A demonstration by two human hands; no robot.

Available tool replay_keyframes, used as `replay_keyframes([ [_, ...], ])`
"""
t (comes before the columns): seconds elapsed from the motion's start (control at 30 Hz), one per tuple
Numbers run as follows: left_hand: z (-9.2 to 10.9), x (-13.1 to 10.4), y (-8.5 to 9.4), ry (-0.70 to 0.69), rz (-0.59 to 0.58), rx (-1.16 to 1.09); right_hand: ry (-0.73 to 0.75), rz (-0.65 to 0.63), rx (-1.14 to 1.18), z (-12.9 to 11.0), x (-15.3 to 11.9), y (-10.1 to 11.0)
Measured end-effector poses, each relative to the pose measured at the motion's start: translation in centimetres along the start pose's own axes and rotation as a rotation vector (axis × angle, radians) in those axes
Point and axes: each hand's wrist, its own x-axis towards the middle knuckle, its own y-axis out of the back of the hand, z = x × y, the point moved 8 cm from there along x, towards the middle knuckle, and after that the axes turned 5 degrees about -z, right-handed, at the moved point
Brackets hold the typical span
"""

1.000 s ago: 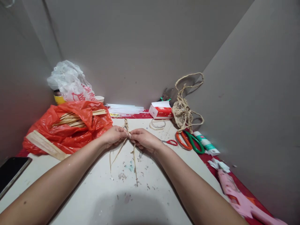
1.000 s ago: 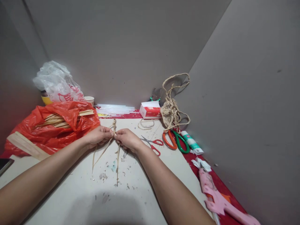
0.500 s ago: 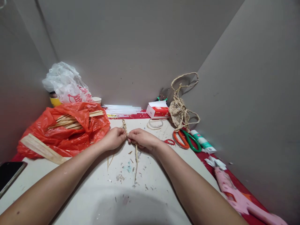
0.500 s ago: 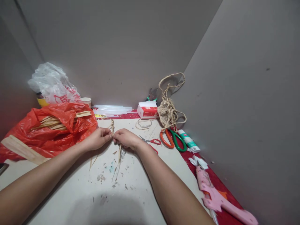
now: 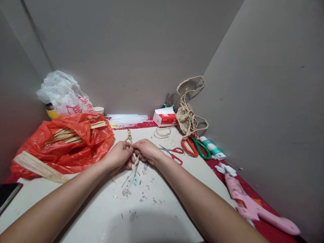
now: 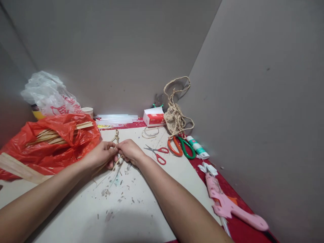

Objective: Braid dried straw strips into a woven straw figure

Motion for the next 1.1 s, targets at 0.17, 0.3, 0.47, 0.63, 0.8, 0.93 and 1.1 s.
replay_keyframes([
  [0.17,-0.5,0.1,-0.2,-0.103,0.132,0.036,-0.002,0.017,0.07,0.1,-0.1,0.0],
  [0.3,-0.3,0.2,-0.5,-0.074,0.077,-0.047,-0.002,-0.006,0.056,0.2,0.0,0.2],
  [0.47,0.3,-0.2,0.3,0.066,0.028,-0.081,-0.001,-0.098,0.068,0.1,0.0,0.2],
  [0.63,0.2,-0.4,2.0,0.083,0.032,-0.01,-0.036,-0.207,0.055,0.1,-0.1,-0.2],
  [0.8,0.1,-0.5,3.1,0.074,-0.045,0.121,-0.034,-0.275,0.048,0.0,0.1,-0.2],
  [0.93,1.4,-1.6,4.5,0.131,-0.07,0.301,-0.037,-0.316,0.065,0.0,0.2,-0.2],
  [1.1,5.5,-4.6,6.7,0.169,-0.02,0.538,-0.052,-0.317,0.085,0.0,0.1,-0.2],
])
